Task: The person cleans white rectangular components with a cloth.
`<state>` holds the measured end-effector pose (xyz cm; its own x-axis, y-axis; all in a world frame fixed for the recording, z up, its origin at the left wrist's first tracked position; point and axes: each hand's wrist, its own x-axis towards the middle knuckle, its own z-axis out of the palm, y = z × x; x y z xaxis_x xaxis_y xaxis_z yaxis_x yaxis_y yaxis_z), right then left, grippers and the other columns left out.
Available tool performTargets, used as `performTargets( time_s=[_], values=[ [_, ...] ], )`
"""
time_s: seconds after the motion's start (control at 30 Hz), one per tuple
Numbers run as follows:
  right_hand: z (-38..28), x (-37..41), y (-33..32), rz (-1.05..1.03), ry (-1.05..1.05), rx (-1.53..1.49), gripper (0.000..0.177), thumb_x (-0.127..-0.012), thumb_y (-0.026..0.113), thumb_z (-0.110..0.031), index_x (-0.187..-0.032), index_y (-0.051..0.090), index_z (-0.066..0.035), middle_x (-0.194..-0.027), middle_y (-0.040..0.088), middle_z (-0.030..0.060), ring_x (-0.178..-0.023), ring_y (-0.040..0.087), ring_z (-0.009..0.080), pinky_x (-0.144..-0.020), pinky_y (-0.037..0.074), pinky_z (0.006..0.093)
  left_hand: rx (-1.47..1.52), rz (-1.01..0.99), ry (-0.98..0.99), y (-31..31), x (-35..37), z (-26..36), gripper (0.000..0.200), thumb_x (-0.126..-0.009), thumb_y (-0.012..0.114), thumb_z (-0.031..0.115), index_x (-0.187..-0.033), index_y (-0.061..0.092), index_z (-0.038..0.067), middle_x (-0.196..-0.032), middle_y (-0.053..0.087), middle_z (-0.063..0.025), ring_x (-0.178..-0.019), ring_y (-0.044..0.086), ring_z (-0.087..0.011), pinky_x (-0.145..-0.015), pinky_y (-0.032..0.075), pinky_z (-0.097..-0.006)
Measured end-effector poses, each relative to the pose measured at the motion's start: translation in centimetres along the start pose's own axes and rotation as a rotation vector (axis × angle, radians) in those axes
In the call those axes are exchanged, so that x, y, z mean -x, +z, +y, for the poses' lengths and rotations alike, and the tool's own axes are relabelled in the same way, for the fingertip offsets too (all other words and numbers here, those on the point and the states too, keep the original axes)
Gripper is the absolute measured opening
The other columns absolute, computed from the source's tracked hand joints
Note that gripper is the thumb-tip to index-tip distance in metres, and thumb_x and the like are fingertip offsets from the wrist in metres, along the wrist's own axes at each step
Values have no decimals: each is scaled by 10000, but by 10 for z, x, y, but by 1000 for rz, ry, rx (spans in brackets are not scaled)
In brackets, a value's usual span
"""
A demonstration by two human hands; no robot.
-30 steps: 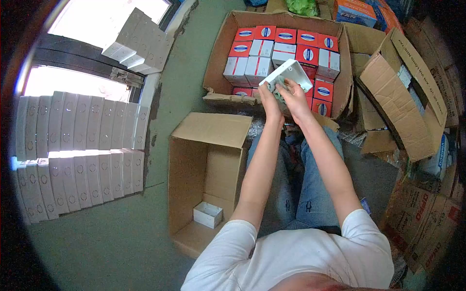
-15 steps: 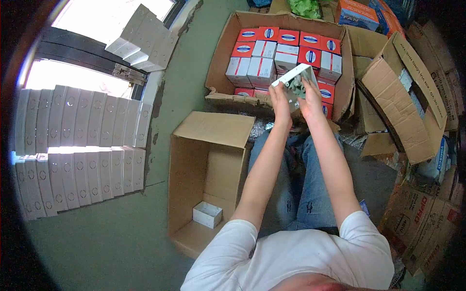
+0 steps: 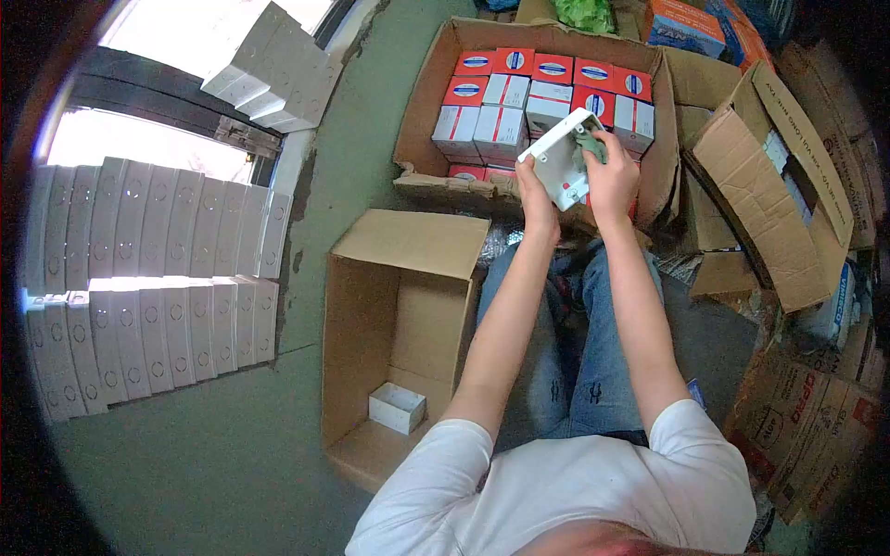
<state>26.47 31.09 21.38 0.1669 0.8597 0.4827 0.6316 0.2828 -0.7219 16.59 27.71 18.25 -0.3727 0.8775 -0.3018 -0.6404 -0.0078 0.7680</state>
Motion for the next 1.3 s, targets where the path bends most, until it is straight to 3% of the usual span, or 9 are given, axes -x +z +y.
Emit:
performTargets(
  time_s=[0.23, 0.43, 0.63, 0.67, 0.87, 1.0, 1.07, 1.17, 1.3],
  values=[
    [-10, 0, -6, 126, -290, 132, 386, -593, 781, -94, -946, 629, -118, -888, 658, 27, -843, 553, 251, -750, 457, 354, 102, -38, -17, -2, 1, 8, 570, -895, 363, 512, -1250, 415, 70, -1167, 508, -97, -1085, 509, -228, -903, 413, -356],
    [-11, -4, -7, 183, -241, 88, 325, -590, 787, -75, -875, 631, -75, -795, 626, 34, -792, 534, 260, -734, 441, 369, 23, -19, -13, -5, 3, 8, 536, -897, 387, 472, -1248, 411, 68, -1153, 497, -92, -1074, 504, -222, -889, 415, -351],
    [-7, -8, -13, 251, -155, 189, 417, -612, 777, -106, -971, 567, -88, -983, 573, 96, -842, 522, 295, -756, 428, 385, -66, -50, -11, 2, 4, 7, 584, -861, 419, 503, -1270, 406, 86, -1215, 478, -104, -1141, 478, -247, -932, 389, -376],
    [-6, -9, -14, 263, -129, 184, 509, -638, 764, -99, -1091, 532, -84, -1064, 538, 121, -920, 522, 324, -789, 433, 402, -86, -57, -19, -2, 3, 7, 575, -861, 425, 491, -1269, 406, 87, -1217, 477, -105, -1137, 478, -245, -929, 389, -376],
    [2, -11, -12, -34, 20, -49, 535, -752, 659, -70, -1253, 493, -163, -1032, 615, 199, -945, 580, 404, -753, 458, 469, -258, -60, 95, -8, -4, 8, 413, -890, 436, 373, -1153, 469, 57, -1090, 514, -92, -1024, 487, -202, -882, 387, -338],
    [16, -9, -7, -176, 50, -31, 389, -820, 578, -100, -1193, 552, -203, -897, 640, 215, -849, 601, 424, -699, 465, 482, -275, 7, 130, -3, 4, 22, 266, -915, 441, 276, -978, 508, 27, -923, 529, -74, -884, 468, -165, -814, 378, -292],
    [18, -7, -5, -177, 84, -92, 395, -812, 576, -100, -1196, 551, -191, -941, 641, 206, -882, 606, 406, -719, 470, 464, -343, 20, 165, 0, 7, 26, 265, -917, 421, 266, -955, 498, 15, -893, 524, -81, -849, 463, -169, -790, 384, -297],
    [22, -6, -2, -176, 131, -171, 396, -792, 593, -117, -1186, 556, -144, -986, 647, 195, -925, 611, 386, -758, 479, 434, -418, 19, 269, -3, 8, 21, 373, -905, 424, 315, -1125, 492, 22, -1040, 520, -94, -976, 487, -200, -872, 380, -314],
    [44, -8, 0, -276, 149, -229, 393, -763, 622, -158, -1137, 576, -47, -1030, 643, 200, -966, 615, 366, -804, 481, 412, -410, 31, 267, -1, 13, 19, 368, -910, 423, 299, -1141, 485, 19, -1040, 517, -100, -996, 483, -202, -890, 370, -320]
  ],
)
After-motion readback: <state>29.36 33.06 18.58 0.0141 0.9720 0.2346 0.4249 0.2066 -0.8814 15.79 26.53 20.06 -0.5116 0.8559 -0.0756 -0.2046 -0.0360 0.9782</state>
